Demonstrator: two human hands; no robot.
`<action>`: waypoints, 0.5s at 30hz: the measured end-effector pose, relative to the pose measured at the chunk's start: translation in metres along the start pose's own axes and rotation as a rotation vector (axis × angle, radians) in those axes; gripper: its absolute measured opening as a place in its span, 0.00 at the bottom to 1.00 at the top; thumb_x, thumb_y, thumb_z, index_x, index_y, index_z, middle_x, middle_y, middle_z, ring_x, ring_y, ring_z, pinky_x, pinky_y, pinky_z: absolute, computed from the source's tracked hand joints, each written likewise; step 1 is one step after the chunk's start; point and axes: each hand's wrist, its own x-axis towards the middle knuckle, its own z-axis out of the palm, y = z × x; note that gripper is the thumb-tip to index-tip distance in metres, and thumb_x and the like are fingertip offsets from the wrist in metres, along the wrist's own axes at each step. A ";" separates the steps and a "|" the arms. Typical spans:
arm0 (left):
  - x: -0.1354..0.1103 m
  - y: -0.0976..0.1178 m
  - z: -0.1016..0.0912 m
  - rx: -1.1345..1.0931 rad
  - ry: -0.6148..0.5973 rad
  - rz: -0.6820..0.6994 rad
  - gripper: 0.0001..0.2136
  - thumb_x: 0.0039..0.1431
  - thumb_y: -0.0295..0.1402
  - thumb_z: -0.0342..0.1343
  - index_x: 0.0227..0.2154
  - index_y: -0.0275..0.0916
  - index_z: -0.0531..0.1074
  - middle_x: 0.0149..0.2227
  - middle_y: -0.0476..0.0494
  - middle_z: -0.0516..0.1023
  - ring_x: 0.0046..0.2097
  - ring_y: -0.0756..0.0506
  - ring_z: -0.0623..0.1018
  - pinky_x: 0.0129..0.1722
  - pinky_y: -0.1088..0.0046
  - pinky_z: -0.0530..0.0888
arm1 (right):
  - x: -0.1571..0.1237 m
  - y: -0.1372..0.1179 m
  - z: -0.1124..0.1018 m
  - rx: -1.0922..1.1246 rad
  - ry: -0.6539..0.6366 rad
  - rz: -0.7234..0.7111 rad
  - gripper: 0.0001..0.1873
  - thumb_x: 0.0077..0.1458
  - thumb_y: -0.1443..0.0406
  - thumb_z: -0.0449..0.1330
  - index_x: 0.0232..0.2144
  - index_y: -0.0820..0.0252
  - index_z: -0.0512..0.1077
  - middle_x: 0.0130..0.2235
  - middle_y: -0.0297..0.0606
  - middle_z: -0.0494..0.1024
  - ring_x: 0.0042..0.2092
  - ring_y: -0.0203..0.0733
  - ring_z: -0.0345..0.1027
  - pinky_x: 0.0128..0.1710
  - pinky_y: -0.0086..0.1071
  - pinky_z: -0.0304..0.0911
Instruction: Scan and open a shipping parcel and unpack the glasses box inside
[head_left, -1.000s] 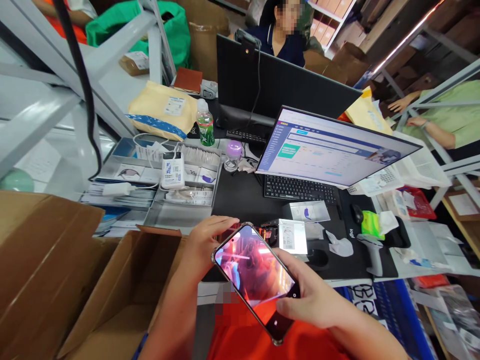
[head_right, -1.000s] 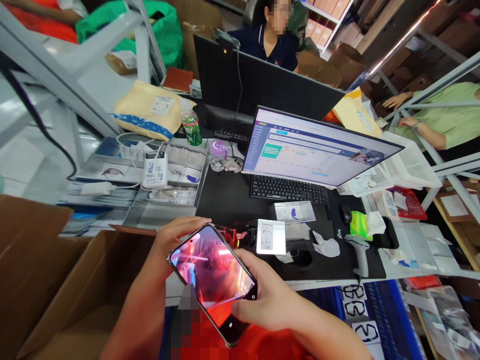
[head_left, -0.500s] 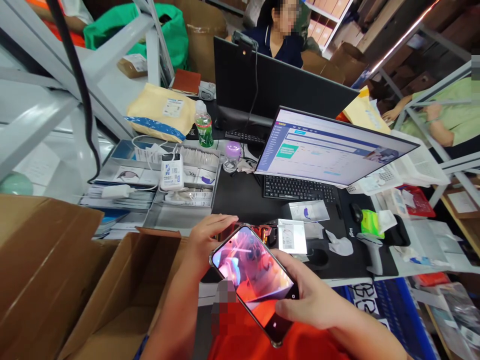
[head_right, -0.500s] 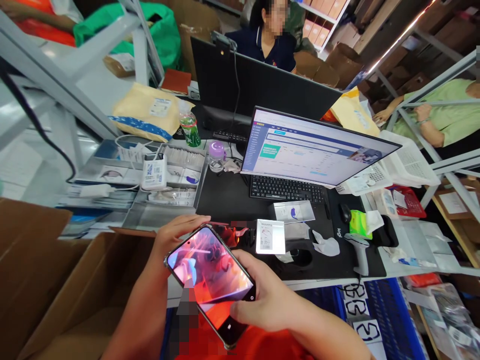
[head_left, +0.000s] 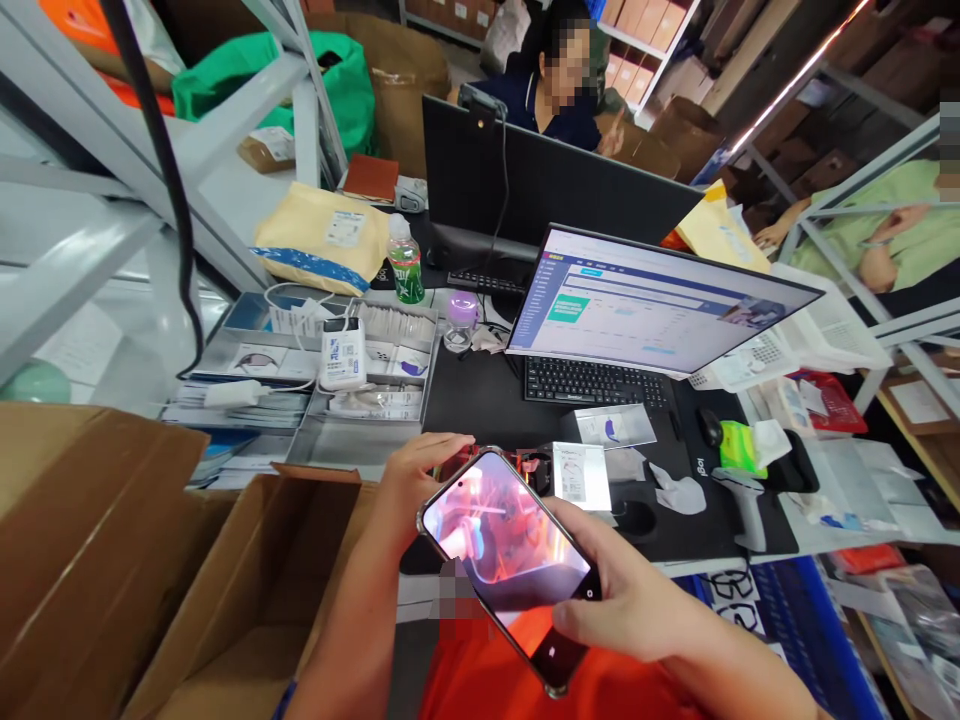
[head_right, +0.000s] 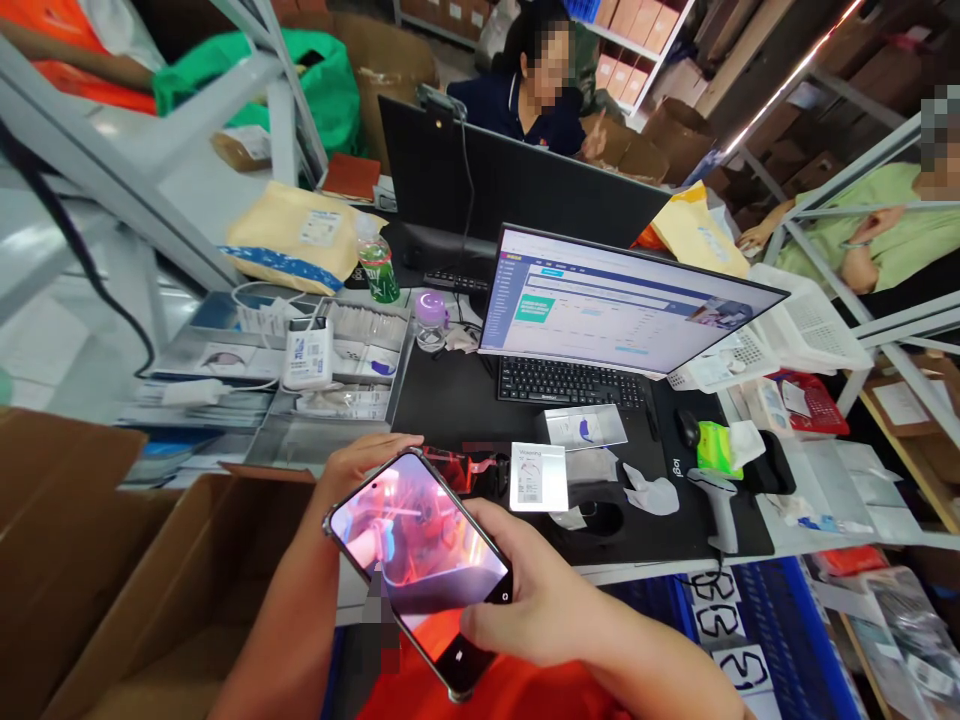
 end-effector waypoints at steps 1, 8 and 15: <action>0.001 0.001 0.000 -0.007 -0.007 -0.009 0.15 0.48 0.41 0.64 0.38 0.39 0.82 0.44 0.35 0.84 0.46 0.35 0.81 0.46 0.61 0.78 | 0.000 -0.001 0.000 -0.007 0.002 -0.001 0.38 0.39 0.74 0.59 0.56 0.53 0.67 0.39 0.30 0.70 0.34 0.34 0.59 0.32 0.27 0.57; 0.004 0.000 0.000 -0.036 -0.012 -0.081 0.15 0.42 0.42 0.66 0.35 0.44 0.82 0.43 0.40 0.85 0.46 0.37 0.82 0.47 0.62 0.77 | -0.002 -0.004 -0.002 -0.006 0.023 -0.013 0.39 0.39 0.74 0.58 0.57 0.54 0.67 0.42 0.32 0.72 0.36 0.36 0.62 0.35 0.29 0.59; 0.005 -0.001 0.001 -0.048 -0.036 -0.103 0.16 0.41 0.38 0.67 0.37 0.41 0.83 0.44 0.38 0.84 0.47 0.37 0.81 0.50 0.62 0.77 | -0.005 -0.003 -0.003 0.041 0.013 0.002 0.40 0.39 0.75 0.58 0.58 0.52 0.66 0.42 0.31 0.73 0.35 0.35 0.63 0.33 0.28 0.58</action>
